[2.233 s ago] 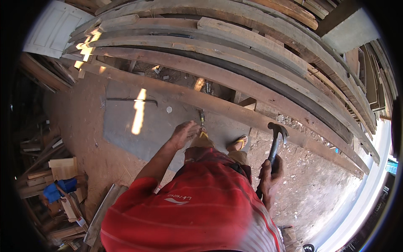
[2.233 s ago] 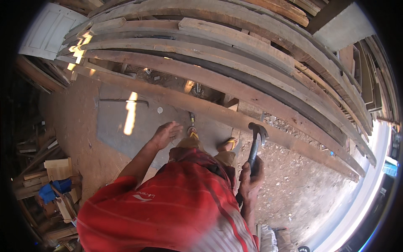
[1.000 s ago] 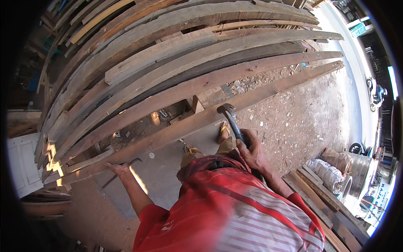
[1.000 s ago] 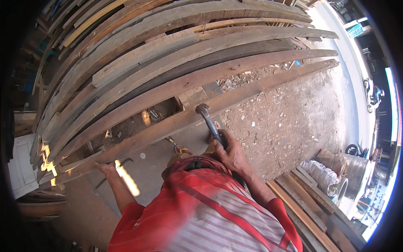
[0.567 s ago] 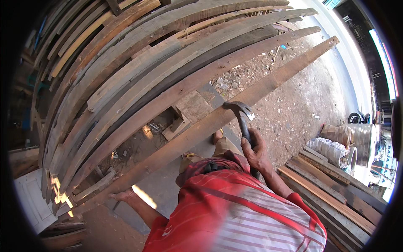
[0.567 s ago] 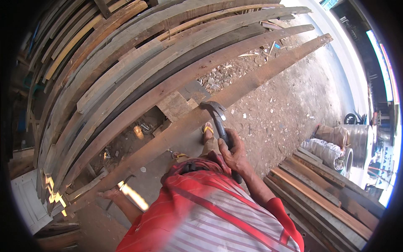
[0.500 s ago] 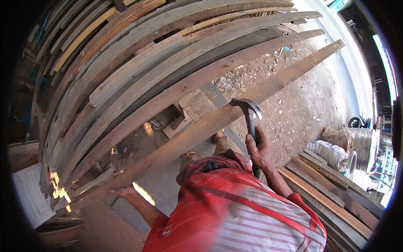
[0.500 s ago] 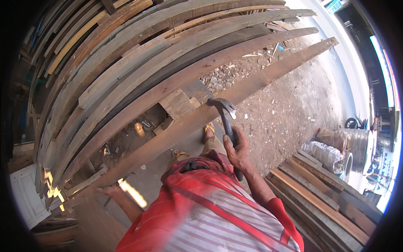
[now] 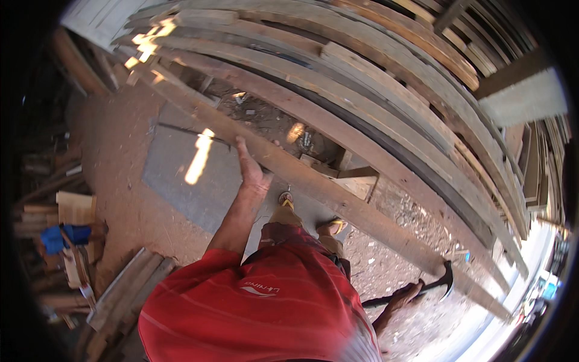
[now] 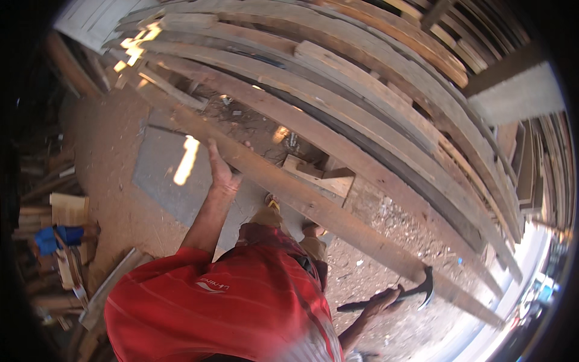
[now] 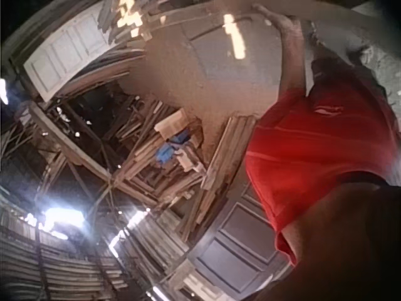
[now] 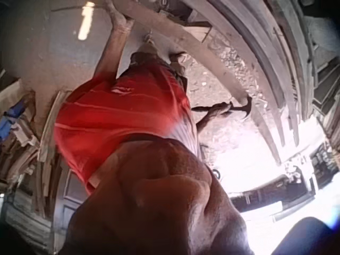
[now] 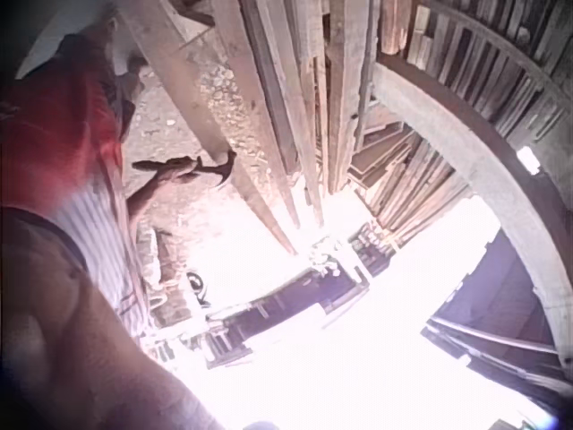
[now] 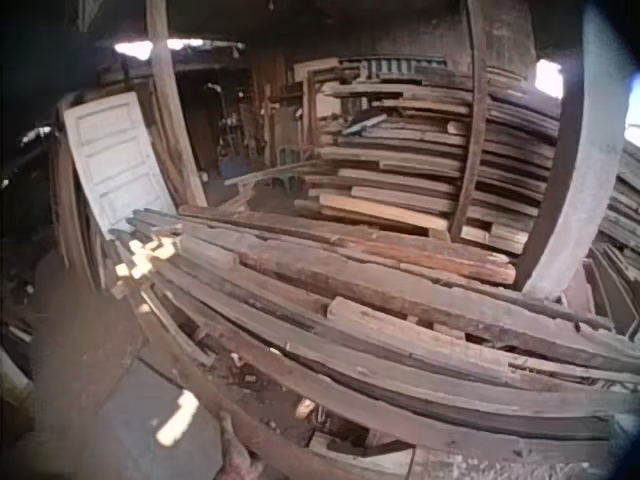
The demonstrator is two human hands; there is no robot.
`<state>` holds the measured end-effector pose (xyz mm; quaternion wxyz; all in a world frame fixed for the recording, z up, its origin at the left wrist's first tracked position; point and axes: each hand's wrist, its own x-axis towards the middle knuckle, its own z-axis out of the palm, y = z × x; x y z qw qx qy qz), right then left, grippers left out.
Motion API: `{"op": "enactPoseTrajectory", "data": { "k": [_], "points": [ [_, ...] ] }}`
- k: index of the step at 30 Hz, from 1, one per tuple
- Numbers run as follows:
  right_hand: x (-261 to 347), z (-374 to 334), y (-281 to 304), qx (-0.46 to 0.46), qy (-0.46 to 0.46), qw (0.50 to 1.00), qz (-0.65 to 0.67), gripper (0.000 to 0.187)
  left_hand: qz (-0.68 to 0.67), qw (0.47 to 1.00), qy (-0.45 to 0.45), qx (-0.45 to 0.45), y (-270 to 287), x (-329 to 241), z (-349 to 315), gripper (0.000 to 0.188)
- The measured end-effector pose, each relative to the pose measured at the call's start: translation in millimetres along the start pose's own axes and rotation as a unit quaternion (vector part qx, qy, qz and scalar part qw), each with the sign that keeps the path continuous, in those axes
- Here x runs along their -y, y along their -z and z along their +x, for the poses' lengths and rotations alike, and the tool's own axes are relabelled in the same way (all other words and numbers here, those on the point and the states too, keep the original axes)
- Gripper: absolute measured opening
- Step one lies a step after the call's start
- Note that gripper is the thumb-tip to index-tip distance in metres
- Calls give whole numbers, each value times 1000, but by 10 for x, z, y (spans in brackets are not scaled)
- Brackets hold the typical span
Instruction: The person uses a hammer to pry apart and remove nails from a curved wooden structure. They repeatedly strike and lever the hammer to separate wooden planks and extract fasteners, working along the length of the assembly.
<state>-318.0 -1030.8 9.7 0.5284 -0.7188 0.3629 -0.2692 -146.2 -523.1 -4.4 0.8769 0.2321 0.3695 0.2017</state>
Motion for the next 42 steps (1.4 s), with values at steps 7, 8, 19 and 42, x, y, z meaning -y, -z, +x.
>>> {"op": "enactPoseTrajectory", "data": {
  "k": [7,8,19,42],
  "points": [
    [189,-79,-351,61,-81,992,-75,46,72,997,5,-38,119,152,139,79],
    [111,-63,-355,76,-91,990,-76,45,98,994,9,-48,137,163,161,81],
    [15,-73,-607,75,-94,989,-82,46,48,995,46,-71,210,268,193,61],
    [-1,470,-15,-7,-49,999,16,45,71,956,220,182,227,1154,-681,61]
  ]
}}
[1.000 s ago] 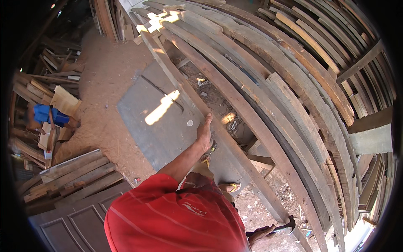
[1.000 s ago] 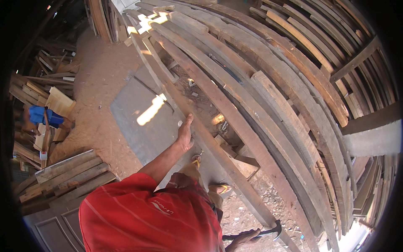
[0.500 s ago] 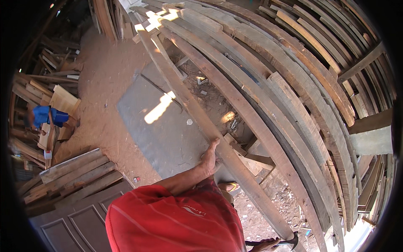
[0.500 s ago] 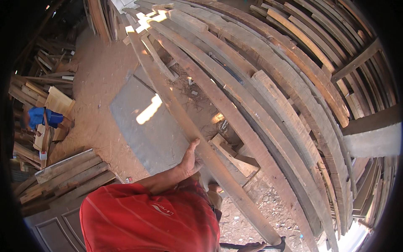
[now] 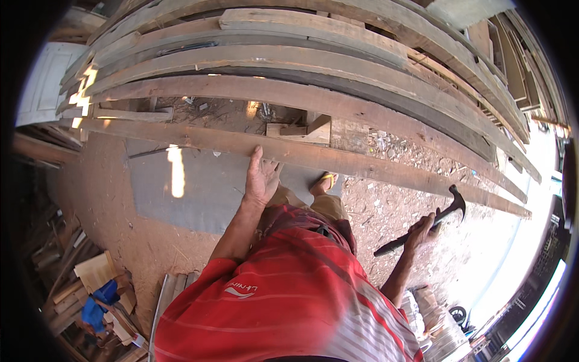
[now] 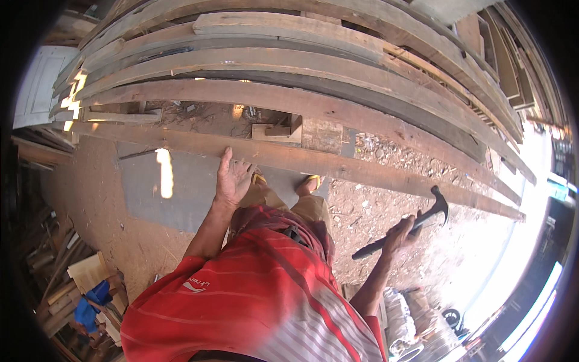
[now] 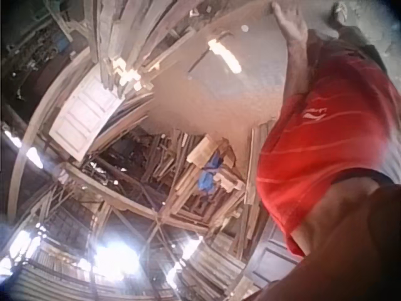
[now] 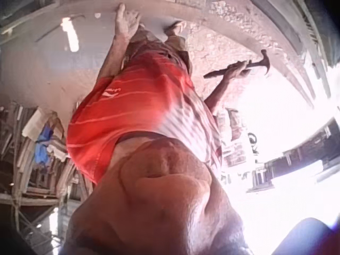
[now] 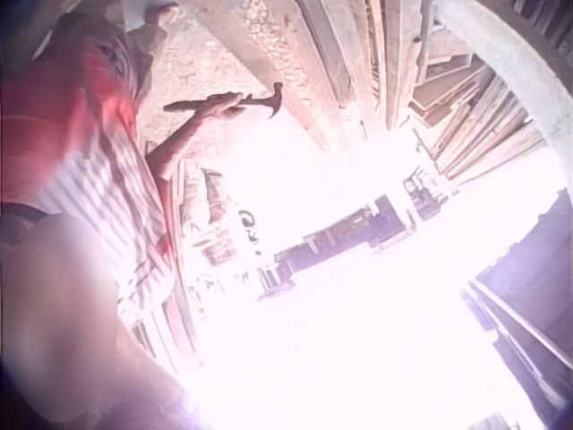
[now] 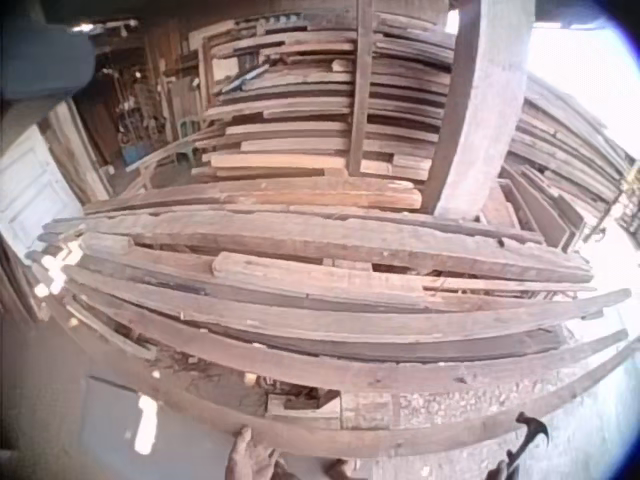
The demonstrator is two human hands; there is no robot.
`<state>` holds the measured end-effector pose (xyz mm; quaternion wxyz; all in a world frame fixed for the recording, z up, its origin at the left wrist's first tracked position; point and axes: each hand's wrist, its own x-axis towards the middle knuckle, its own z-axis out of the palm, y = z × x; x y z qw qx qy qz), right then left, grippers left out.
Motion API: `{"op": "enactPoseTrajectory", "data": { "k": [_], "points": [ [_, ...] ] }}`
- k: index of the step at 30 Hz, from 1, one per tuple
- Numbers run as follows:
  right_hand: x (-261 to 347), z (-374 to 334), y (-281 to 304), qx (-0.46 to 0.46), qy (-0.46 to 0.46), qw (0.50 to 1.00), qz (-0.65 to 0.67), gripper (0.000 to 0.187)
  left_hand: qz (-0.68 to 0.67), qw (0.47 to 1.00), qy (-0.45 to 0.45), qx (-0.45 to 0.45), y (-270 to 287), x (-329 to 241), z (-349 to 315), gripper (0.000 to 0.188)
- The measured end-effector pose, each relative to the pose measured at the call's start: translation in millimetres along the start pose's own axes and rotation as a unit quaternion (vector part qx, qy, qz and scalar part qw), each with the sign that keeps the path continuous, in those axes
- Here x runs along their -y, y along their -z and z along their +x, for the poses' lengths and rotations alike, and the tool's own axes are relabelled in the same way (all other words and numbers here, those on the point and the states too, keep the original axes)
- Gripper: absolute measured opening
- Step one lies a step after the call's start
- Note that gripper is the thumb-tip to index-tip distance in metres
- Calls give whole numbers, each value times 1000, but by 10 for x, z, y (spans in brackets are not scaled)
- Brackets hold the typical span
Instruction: The person uses a hammer to pry apart and remove nails from a curved wooden structure. They repeatedly strike and lever the hammer to separate wooden planks and extract fasteners, working along the length of the assembly.
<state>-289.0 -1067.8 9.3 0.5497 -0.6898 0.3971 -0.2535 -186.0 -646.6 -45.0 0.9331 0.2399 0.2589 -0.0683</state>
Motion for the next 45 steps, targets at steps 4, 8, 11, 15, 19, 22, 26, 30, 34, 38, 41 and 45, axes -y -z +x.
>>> {"op": "enactPoseTrajectory", "data": {
  "k": [4,8,11,15,19,22,26,30,34,38,41,45],
  "points": [
    [-141,-263,23,35,6,999,-11,44,10,998,-3,-59,-112,0,-33,60],
    [-199,-441,-20,70,9,997,-20,40,7,999,20,-36,-46,-47,132,62],
    [21,-627,-202,91,-13,996,-21,39,31,999,17,-3,13,8,210,64],
    [188,-910,-421,123,-15,992,-35,42,69,990,77,93,188,-9,221,76],
    [285,-1199,-684,146,9,989,-14,39,142,981,115,60,183,-67,208,88],
    [445,-1449,-847,174,32,984,-2,38,314,920,176,155,250,-290,122,79],
    [549,-1748,-994,289,13,957,7,45,481,863,130,85,1117,-416,-48,63],
    [472,-1843,-1232,382,-1,923,-36,42,557,805,-13,-205,2693,-355,-432,50],
    [520,-1945,-1663,490,-11,871,-18,41,577,730,-3,-367,4304,-193,-1636,48],
    [697,-2151,-2047,566,-6,824,-19,33,536,716,103,-434,4825,184,-2952,46],
    [594,-2248,-2161,590,21,803,-78,34,420,759,126,-480,4763,568,-3395,47],
    [585,-2421,-2129,582,26,807,-102,36,507,749,121,-409,4271,683,-3303,38]
  ]
}}
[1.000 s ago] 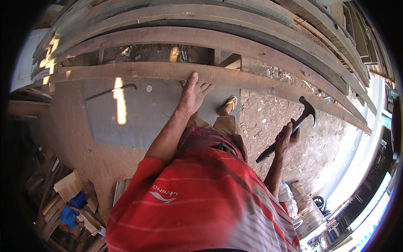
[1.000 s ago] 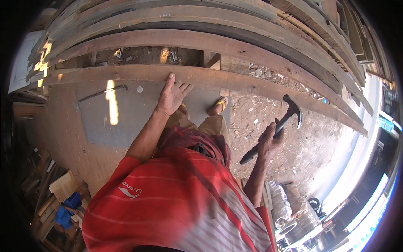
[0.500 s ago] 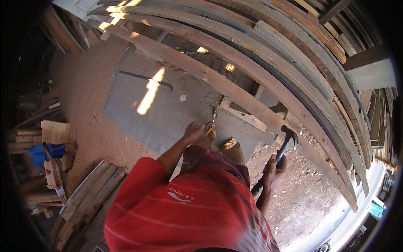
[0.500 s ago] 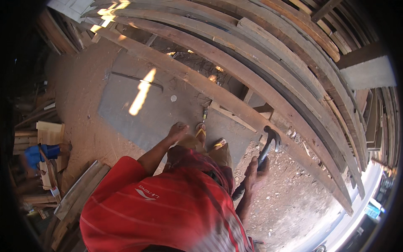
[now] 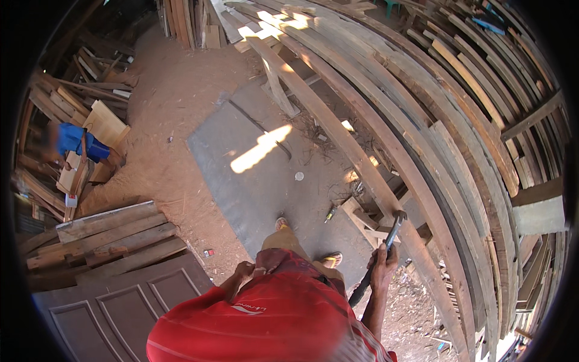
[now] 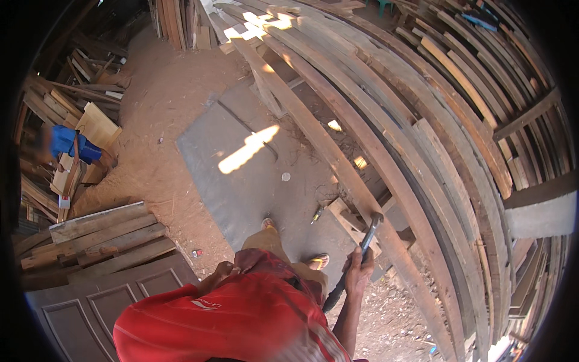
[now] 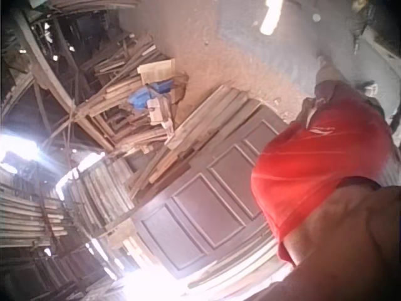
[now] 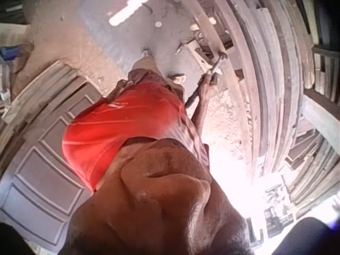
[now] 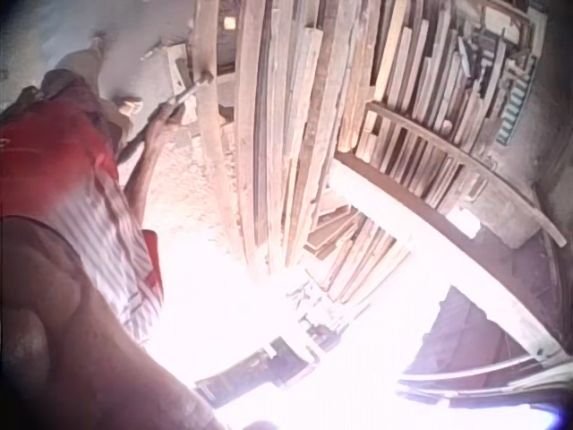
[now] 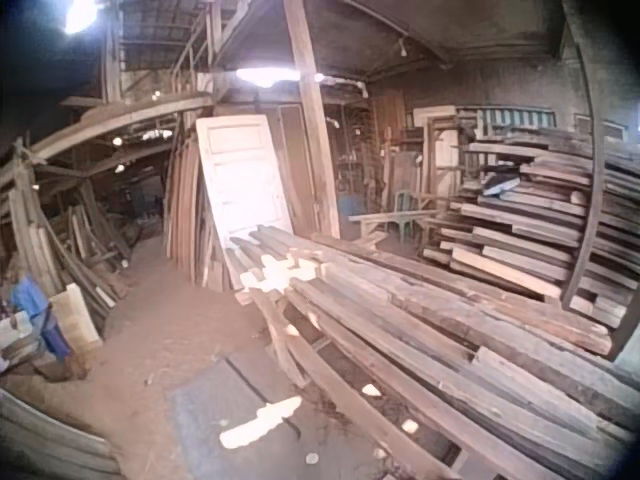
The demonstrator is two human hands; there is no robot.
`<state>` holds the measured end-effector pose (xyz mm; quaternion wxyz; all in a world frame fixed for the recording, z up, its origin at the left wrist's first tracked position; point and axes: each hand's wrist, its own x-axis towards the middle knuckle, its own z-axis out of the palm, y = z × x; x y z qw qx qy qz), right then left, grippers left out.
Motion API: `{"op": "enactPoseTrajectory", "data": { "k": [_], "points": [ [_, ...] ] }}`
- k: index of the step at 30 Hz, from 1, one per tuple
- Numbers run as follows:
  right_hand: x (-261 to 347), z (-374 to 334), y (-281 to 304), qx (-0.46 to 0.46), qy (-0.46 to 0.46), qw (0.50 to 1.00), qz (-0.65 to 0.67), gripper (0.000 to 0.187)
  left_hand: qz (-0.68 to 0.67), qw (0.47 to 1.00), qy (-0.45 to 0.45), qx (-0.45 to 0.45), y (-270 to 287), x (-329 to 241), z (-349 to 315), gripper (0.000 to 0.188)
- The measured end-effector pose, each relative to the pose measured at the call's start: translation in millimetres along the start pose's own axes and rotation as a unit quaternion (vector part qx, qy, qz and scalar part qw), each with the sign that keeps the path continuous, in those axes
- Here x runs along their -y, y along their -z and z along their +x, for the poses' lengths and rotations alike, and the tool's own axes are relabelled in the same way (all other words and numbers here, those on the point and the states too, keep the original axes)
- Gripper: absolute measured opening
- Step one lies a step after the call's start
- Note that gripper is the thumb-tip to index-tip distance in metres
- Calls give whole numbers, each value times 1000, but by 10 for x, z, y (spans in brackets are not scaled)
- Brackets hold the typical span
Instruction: The person uses a hammer to pry apart and remove nails from a curved wooden structure. They repeatedly strike and lever the hammer to separate wooden planks and extract fasteners, working along the length of the assembly.
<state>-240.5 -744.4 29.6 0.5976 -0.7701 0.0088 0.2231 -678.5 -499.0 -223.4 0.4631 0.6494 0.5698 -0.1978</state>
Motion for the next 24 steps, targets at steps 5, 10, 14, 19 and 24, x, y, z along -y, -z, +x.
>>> {"op": "enactPoseTrajectory", "data": {
  "k": [5,10,14,19,24],
  "points": [
    [-210,40,-200,-107,12,994,-18,47,115,992,-51,-26,344,-118,514,41],
    [-733,386,-679,-258,11,965,-53,68,-162,987,-7,-15,1271,132,1179,25],
    [-760,646,-1095,-352,-25,935,32,75,-374,927,-2,-42,2113,340,1898,22],
    [-677,869,-1351,-460,-61,881,92,79,-399,911,-1,-105,2925,82,2240,22],
    [-737,1163,-1485,-566,-100,800,-174,70,-455,888,9,-65,3094,28,2415,23]
  ]
}}
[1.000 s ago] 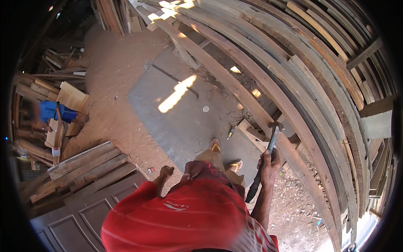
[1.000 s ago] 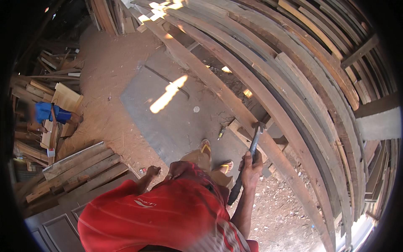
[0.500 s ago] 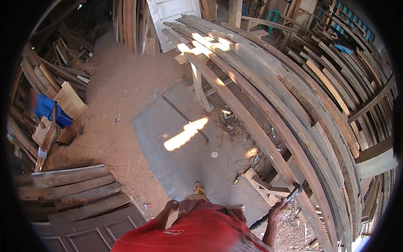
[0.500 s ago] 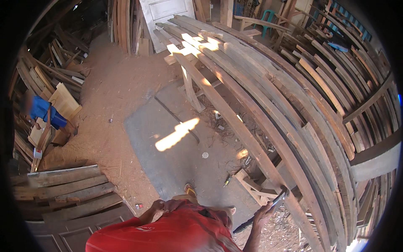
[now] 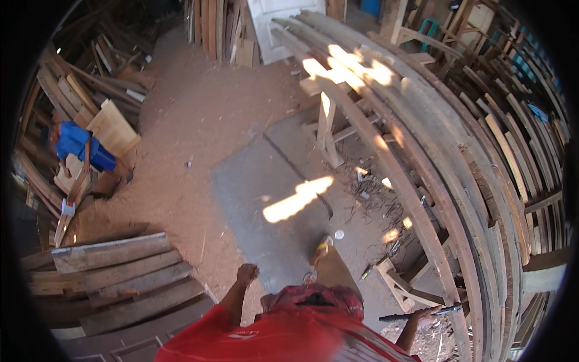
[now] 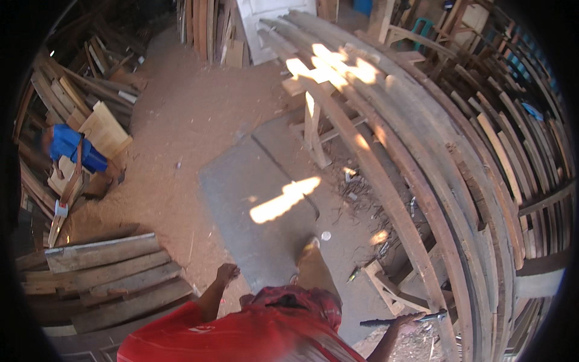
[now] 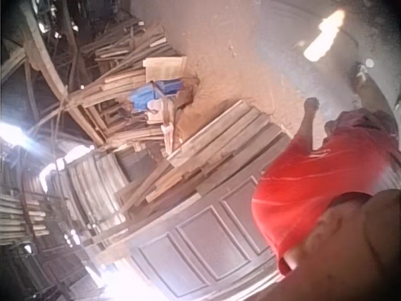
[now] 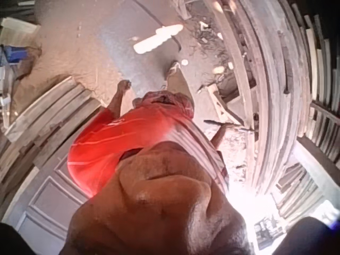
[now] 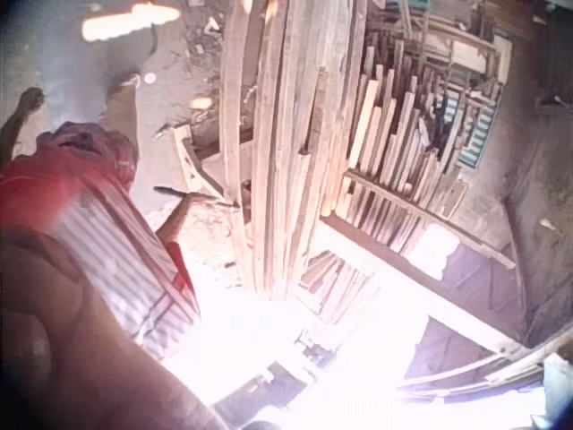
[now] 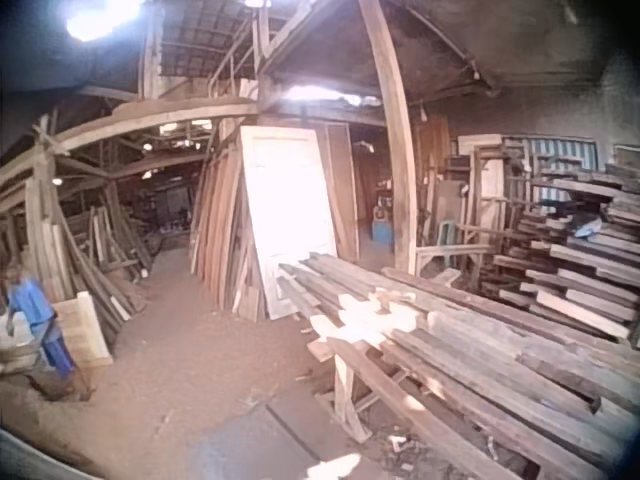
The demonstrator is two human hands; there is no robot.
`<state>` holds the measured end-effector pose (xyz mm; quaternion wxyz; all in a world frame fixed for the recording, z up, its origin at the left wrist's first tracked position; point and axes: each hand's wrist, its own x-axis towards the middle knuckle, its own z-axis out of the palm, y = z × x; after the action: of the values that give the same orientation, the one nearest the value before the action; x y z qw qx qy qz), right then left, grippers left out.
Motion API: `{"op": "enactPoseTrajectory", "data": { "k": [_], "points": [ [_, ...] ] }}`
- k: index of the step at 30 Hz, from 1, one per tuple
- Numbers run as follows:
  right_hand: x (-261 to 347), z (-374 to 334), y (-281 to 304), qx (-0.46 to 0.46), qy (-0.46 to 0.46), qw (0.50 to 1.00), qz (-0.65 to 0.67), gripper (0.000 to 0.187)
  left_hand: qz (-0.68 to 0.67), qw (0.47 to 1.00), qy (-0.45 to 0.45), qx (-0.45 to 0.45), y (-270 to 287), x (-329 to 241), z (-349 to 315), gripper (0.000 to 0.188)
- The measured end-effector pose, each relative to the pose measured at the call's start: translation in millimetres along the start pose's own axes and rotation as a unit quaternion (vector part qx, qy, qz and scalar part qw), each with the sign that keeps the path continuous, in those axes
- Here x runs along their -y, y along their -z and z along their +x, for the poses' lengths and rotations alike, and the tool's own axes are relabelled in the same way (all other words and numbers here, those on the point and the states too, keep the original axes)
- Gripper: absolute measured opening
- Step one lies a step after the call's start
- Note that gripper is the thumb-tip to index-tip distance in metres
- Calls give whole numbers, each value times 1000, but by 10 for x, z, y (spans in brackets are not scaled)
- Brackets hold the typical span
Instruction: The person uses a hammer to pry apart and remove nails from a curved wooden structure. They repeatedly strike and lever the hammer to separate wooden planks and extract fasteners, working along the length of the assembly.
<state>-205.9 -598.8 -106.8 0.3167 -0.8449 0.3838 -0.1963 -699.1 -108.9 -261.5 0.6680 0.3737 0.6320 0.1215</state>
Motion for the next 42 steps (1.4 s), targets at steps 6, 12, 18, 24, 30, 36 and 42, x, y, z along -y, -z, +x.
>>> {"op": "enactPoseTrajectory", "data": {
  "k": [6,12,18,24,30,36,42],
  "points": [
    [-154,-395,-257,-186,53,968,-162,56,-4,990,121,77,-256,-332,368,45],
    [260,-1145,-908,-190,-27,979,-65,48,-9,1000,25,17,232,-1474,1099,42],
    [323,-2035,-1635,5,-222,967,126,42,-158,976,31,-145,429,-1960,1416,30],
    [791,-3571,-2118,351,-268,897,24,30,348,937,13,23,482,-2000,1994,35],
    [1188,-4518,-2717,580,103,807,-29,17,472,876,-84,40,626,-3064,3300,39],
    [3027,-5386,-2966,571,282,745,-198,24,-47,991,-66,103,605,-5447,4501,17],
    [5509,-6567,-3028,652,150,742,-43,31,311,947,-45,67,623,-6455,5792,31]
  ]
}}
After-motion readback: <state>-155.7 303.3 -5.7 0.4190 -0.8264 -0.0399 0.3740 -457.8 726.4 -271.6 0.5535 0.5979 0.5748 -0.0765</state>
